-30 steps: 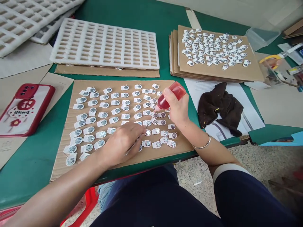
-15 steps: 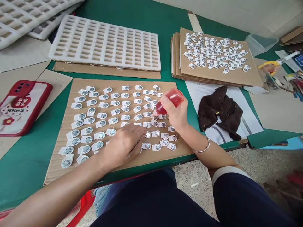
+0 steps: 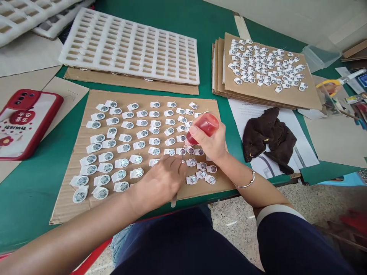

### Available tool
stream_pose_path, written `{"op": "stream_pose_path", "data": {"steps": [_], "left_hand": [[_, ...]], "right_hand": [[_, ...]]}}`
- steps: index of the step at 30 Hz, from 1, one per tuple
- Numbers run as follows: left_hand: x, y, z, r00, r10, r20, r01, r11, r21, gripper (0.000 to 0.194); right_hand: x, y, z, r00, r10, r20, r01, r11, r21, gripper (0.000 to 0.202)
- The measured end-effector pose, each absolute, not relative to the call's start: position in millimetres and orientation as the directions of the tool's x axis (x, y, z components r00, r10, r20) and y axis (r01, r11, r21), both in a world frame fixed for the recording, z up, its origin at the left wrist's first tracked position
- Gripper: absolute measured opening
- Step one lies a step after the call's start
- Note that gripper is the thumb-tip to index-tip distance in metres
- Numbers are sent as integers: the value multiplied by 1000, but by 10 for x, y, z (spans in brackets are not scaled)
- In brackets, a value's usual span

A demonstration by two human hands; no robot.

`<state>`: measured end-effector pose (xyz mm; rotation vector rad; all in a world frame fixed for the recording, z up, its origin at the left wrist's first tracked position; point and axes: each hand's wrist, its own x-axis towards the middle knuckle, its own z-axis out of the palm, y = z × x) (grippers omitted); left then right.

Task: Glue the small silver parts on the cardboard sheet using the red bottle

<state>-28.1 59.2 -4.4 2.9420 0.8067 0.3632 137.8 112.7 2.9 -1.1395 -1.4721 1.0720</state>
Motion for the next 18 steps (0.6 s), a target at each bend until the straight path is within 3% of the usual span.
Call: {"op": "stream_pose_path", "data": {"steps": [7, 18], "left_hand": [[-184, 492, -116, 844, 479, 240, 517, -846, -131, 10], [-190, 479, -114, 838, 472, 274, 515, -850, -113, 9]], "right_hand": [[1349, 1124, -65, -161, 938, 308, 360, 347, -866, 19], [1338, 1127, -59, -214, 898, 385, 430, 441, -788, 18]]}}
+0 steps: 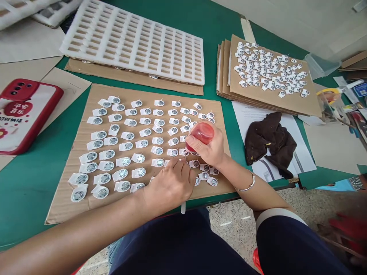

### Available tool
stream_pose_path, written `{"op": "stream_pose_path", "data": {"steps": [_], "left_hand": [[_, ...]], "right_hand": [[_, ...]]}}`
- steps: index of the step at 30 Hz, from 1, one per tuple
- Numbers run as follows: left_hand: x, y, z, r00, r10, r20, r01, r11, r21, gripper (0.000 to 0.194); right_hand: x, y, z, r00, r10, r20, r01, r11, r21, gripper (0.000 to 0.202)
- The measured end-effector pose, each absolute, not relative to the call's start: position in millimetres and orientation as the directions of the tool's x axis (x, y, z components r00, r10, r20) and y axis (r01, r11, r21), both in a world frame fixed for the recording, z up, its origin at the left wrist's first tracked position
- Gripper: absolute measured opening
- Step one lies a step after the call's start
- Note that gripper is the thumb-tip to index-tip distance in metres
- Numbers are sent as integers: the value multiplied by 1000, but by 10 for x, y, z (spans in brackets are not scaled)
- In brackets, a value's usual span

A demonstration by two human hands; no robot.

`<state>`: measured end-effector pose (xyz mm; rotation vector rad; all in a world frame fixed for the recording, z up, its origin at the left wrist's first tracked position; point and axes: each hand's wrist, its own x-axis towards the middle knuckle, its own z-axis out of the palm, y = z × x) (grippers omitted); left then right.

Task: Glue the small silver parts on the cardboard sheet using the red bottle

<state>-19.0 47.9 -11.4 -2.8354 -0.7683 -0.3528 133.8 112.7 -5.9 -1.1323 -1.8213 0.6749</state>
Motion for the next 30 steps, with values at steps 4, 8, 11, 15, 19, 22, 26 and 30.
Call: {"op": "stream_pose_path", "data": {"steps": [4, 8, 11, 15, 19, 22, 26, 30], "left_hand": [[-192, 487, -103, 839, 471, 271, 511, -854, -100, 9], [-187, 486, -104, 843, 475, 254, 514, -850, -117, 9], [-183, 479, -107, 839, 479, 256, 522, -842, -136, 10], [-182, 471, -111, 840, 483, 247, 522, -843, -127, 11], [-191, 470, -127, 840, 485, 244, 524, -842, -132, 12], [-194, 470, -134, 834, 489, 256, 530, -839, -124, 12], [-191, 474, -130, 830, 491, 266, 531, -841, -104, 10], [-188, 476, -127, 828, 490, 274, 532, -841, -103, 10]], "right_hand": [[1333, 1128, -53, -229, 892, 390, 422, 452, -786, 16], [1326, 1131, -45, -224, 893, 390, 408, 449, -795, 15], [1327, 1134, -45, -210, 893, 399, 397, 451, -799, 15], [1328, 1135, -53, -201, 891, 408, 414, 454, -789, 15], [1323, 1134, -63, -186, 892, 411, 441, 450, -777, 17], [1323, 1138, -69, -180, 889, 422, 439, 457, -774, 17], [1329, 1140, -74, -176, 888, 424, 427, 457, -780, 17], [1328, 1137, -72, -184, 882, 434, 420, 469, -776, 16]]}}
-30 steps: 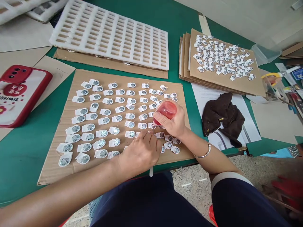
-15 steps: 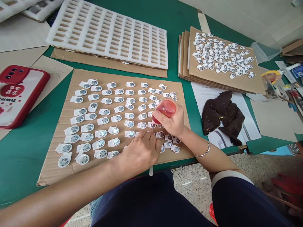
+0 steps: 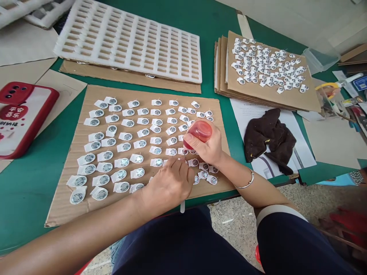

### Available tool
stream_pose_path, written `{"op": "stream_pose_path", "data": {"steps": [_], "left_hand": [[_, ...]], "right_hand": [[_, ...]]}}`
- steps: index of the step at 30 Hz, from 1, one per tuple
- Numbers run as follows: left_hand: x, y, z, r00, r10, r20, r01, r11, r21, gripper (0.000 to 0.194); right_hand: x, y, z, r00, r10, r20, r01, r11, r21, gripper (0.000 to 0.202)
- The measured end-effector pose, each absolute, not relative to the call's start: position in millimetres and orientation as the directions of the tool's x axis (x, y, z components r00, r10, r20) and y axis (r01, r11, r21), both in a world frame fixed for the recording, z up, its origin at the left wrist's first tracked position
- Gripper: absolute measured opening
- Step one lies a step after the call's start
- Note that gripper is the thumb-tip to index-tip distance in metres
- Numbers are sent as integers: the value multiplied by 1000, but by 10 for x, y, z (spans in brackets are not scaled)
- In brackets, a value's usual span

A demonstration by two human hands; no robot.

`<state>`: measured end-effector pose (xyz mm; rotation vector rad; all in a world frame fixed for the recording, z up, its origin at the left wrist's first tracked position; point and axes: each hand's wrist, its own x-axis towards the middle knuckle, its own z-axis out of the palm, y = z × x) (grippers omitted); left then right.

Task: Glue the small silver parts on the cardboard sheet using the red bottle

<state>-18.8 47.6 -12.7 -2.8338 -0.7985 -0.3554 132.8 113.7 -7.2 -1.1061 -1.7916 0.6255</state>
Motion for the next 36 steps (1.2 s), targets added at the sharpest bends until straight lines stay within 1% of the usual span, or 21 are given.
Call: {"op": "stream_pose_path", "data": {"steps": [7, 20, 30, 36], "left_hand": [[-190, 481, -117, 831, 492, 259, 527, -845, -87, 9], [-193, 504, -117, 840, 486, 243, 517, -851, -87, 8], [-201, 517, -88, 838, 490, 240, 513, -857, -41, 12], [-194, 532, -76, 830, 490, 267, 511, -859, -9, 12]], "right_hand": [[1332, 1148, -82, -169, 892, 419, 424, 450, -786, 14], [1346, 1176, -96, -138, 877, 460, 456, 468, -757, 14], [1366, 1188, -108, -131, 867, 482, 490, 479, -728, 18], [1383, 1188, -115, -118, 863, 491, 517, 475, -712, 18]]}}
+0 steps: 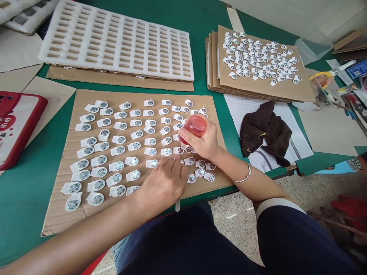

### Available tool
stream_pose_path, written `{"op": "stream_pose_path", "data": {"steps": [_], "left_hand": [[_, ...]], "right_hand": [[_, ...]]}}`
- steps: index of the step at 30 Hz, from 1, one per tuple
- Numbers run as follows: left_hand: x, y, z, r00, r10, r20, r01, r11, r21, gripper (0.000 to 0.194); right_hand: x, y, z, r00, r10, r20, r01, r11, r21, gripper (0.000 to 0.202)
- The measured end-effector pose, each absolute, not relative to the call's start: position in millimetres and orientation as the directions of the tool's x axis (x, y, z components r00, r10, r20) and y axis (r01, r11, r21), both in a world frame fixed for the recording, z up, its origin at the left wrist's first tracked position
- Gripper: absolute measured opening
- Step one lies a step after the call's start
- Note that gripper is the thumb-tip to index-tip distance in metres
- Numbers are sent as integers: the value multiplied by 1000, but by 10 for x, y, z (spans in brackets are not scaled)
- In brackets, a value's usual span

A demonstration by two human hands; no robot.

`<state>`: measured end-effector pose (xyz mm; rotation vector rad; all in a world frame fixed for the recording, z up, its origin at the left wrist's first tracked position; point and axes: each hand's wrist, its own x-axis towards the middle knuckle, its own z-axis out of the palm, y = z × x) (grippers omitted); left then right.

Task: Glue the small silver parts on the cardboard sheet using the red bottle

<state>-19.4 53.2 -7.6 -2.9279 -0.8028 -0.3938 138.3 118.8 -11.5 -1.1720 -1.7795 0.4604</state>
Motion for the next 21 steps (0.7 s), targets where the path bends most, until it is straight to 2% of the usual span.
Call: {"op": "stream_pose_path", "data": {"steps": [15, 18, 21], "left_hand": [[-227, 570, -28, 805, 509, 306, 503, -858, 102, 17], [-243, 588, 29, 790, 553, 263, 518, -833, 195, 18], [-271, 615, 64, 763, 622, 175, 541, -762, 355, 19]], "right_hand": [[1411, 1165, -122, -151, 872, 465, 519, 470, -714, 23], [1412, 1159, -121, -173, 860, 481, 492, 499, -714, 23], [1409, 1160, -119, -193, 849, 492, 464, 521, -717, 25]]}}
